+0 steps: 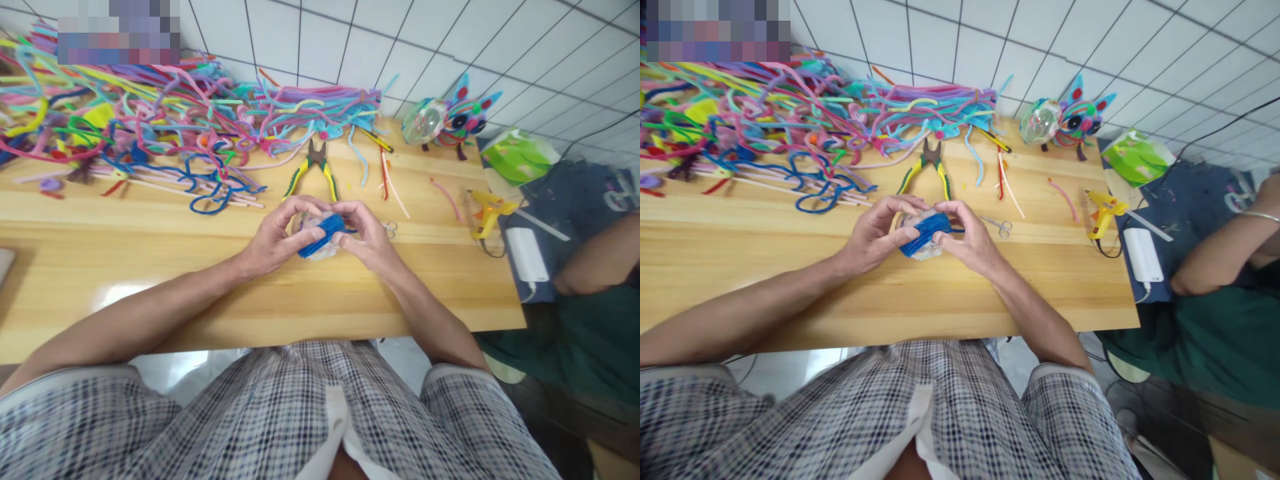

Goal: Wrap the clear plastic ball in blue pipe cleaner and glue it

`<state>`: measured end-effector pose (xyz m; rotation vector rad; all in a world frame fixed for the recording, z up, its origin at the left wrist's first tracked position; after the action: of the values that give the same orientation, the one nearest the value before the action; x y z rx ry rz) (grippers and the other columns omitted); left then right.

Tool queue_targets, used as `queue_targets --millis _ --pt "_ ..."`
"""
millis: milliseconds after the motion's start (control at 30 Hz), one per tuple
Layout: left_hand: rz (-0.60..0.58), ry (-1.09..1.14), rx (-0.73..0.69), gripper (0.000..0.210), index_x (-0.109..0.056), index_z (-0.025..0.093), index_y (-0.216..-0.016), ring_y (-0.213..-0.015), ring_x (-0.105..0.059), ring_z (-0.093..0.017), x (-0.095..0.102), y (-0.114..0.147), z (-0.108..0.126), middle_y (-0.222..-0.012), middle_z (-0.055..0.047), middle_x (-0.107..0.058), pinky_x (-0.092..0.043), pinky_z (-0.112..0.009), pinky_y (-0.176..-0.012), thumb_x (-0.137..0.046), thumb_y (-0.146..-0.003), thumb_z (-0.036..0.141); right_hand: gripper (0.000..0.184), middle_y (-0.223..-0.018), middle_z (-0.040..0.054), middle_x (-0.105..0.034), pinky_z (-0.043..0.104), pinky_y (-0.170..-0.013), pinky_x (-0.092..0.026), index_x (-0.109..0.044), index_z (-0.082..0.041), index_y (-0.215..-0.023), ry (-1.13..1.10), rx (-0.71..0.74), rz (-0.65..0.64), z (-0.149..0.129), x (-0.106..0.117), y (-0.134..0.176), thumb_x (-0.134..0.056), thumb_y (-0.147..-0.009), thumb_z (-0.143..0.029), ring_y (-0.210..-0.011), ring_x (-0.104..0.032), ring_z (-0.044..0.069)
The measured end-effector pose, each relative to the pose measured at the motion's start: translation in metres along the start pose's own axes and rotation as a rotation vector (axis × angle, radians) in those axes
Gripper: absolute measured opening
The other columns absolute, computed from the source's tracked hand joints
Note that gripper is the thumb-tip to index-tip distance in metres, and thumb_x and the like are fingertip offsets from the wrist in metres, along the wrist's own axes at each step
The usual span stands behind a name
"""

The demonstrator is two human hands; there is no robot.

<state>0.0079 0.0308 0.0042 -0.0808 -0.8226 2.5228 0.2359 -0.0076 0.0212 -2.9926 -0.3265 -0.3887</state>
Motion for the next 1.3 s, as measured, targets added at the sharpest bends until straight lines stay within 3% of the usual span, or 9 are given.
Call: queue_targets --millis 100,367,500,667,800,1133,1300 --pt "-0.024 -0.066 -0.032 0.039 -0.07 0.024 -0.129 -0.131 -0.075 -0.024 -0.003 0.001 -0.004 -0.138 -0.011 -0.078 -0.059 -0.041 -0.114 -0.087 -0.102 0.046 0.059 -0.141 0.0087 -0.078 0.048 -0.115 -0.058 -0.066 -0.029 -0.129 0.018 0.025 0.002 -0.002 -0.001 0.0 -0.084 -0.09 -0.069 -0.13 -0.075 0.029" --pt "-0.054 -0.157 0.043 0.035 -0.064 0.023 -0.123 -0.124 -0.075 -0.022 -0.004 -0.001 -0.002 -0.134 -0.01 -0.077 -0.06 -0.037 -0.106 -0.081 -0.105 0.049 0.052 -0.142 0.0082 -0.076 0.049 -0.12 -0.055 -0.068 -0.03 -0.129 0.079 0.088 0.064 -0.008 -0.006 0.003 -0.086 -0.093 -0.062 -0.134 -0.072 0.029" --pt "-0.027 -0.152 0.01 0.033 -0.066 0.024 -0.122 -0.124 -0.075 -0.023 -0.005 0.0 -0.002 -0.132 -0.011 -0.076 -0.06 -0.038 -0.108 -0.082 -0.104 0.046 0.03 -0.132 0.0075 -0.076 0.051 -0.119 -0.054 -0.072 -0.031 -0.12 0.205 0.252 0.137 -0.017 0.001 0.006 -0.083 -0.097 -0.046 -0.131 -0.071 0.03" --pt "-0.04 -0.186 0.03 0.033 -0.066 0.024 -0.123 -0.126 -0.074 -0.025 -0.006 0.002 -0.001 -0.132 -0.012 -0.076 -0.059 -0.042 -0.111 -0.079 -0.105 0.048 0.01 -0.108 0.0058 -0.075 0.05 -0.099 -0.058 -0.073 -0.029 -0.1 0.413 0.444 0.17 -0.031 0.005 0.012 -0.081 -0.096 -0.033 -0.106 -0.072 0.028" --pt "-0.04 -0.202 0.049 0.036 -0.066 0.024 -0.123 -0.126 -0.073 -0.026 -0.004 0.002 -0.001 -0.133 -0.013 -0.075 -0.058 -0.044 -0.112 -0.079 -0.104 0.052 0.01 -0.104 0.0054 -0.076 0.05 -0.097 -0.057 -0.072 -0.029 -0.096 0.454 0.415 0.095 -0.032 0.001 0.012 -0.081 -0.096 -0.033 -0.102 -0.07 0.028" --pt "-0.055 -0.222 -0.011 0.034 -0.067 0.024 -0.125 -0.125 -0.074 -0.025 -0.004 0.001 -0.001 -0.132 -0.012 -0.077 -0.058 -0.042 -0.11 -0.08 -0.105 0.049 0.014 -0.098 0.0044 -0.075 0.048 -0.092 -0.056 -0.068 -0.029 -0.091 0.422 0.382 0.065 -0.032 -0.002 0.009 -0.08 -0.095 -0.033 -0.096 -0.069 0.026" --pt "-0.063 -0.245 -0.042 0.035 -0.068 0.024 -0.124 -0.127 -0.075 -0.026 -0.004 0.0 0.003 -0.13 -0.012 -0.078 -0.059 -0.043 -0.11 -0.079 -0.105 0.052 0.015 -0.095 0.003 -0.075 0.045 -0.089 -0.056 -0.064 -0.029 -0.089 0.403 0.441 0.047 -0.034 -0.002 0.008 -0.079 -0.093 -0.027 -0.092 -0.069 0.025"
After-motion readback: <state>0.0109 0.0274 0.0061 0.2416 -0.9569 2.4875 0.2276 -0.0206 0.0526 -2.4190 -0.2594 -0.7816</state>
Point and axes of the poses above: each hand's wrist, its own y-axis away from the middle knuckle, its own x-axis out of the back of the hand, z = x × y, the point moved 1 cm from there along -y, towards the middle knuckle
